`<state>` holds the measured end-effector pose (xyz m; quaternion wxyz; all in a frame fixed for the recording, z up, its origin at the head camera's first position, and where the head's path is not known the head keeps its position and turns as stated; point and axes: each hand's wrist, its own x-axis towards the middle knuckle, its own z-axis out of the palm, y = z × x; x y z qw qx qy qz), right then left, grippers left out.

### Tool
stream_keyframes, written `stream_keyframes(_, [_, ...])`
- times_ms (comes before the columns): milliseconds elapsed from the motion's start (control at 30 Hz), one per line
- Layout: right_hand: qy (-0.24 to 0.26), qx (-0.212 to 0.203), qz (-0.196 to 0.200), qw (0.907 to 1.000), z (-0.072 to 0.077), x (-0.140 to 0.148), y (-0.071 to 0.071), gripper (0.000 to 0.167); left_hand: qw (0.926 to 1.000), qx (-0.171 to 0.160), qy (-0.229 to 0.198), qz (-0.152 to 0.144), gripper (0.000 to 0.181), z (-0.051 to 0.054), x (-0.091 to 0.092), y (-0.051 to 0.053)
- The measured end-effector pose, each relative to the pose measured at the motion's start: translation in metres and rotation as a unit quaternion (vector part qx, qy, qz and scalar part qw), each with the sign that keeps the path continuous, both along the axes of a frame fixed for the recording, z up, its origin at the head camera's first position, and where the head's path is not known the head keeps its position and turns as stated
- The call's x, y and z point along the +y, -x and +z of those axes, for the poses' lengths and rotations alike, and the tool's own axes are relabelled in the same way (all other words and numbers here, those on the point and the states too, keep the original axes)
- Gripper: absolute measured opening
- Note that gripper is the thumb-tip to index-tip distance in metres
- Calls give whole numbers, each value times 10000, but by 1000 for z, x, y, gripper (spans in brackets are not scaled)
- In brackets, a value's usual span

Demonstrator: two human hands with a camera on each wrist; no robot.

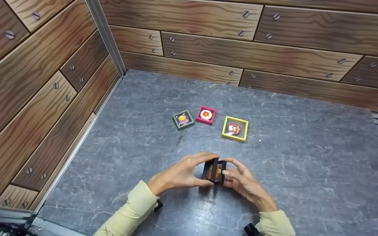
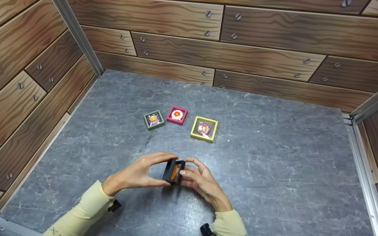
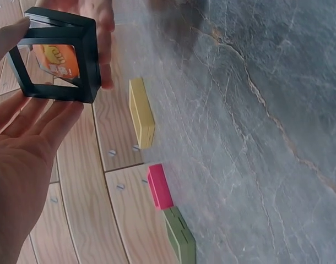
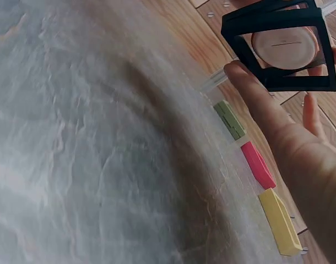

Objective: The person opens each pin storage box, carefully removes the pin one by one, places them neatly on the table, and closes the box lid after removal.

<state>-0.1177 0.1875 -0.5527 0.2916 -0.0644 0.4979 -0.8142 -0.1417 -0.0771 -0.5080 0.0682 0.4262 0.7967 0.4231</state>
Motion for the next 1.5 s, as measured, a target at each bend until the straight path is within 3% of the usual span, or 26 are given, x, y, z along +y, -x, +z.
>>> stream_keyframes(167, [-1000,515,-628,9917,2,-6,-1,37,9999,69,98,60,83,-1,-6,1])
stream_keyframes(333, [-1930,1352,-1080,9658,4,-13,-1,49,9999,47,91,85,81,-2,-10,3])
stream_keyframes(433, [-2243,1579,-931,9571,6,-15,-2,57,9999,32,150,52,80,-4,-12,5])
stream_keyframes(600, [-2684,1930,-344,9432,9,-19,-2,71,9992,-74,378,97,80,-5,-19,6])
stream_keyframes(867, [-3574,2757,-78,8923,13,-30,3,85,9963,-265,779,253,80,-4,-27,7])
stream_keyframes(1067, [-3915,3113,-41,8659,14,-35,7,85,9946,-286,922,385,80,-3,-32,7])
stream_keyframes(1267, [-4461,3728,-83,8136,12,-36,10,84,9925,-341,1053,514,85,-2,-37,9])
stream_keyframes(1333, [-4500,3873,-98,8046,12,-36,11,83,9922,-351,1074,527,86,-1,-38,9])
stream_keyframes(1500, [-4568,4032,-88,7929,13,-37,14,83,9934,-272,1013,456,83,3,-41,13])
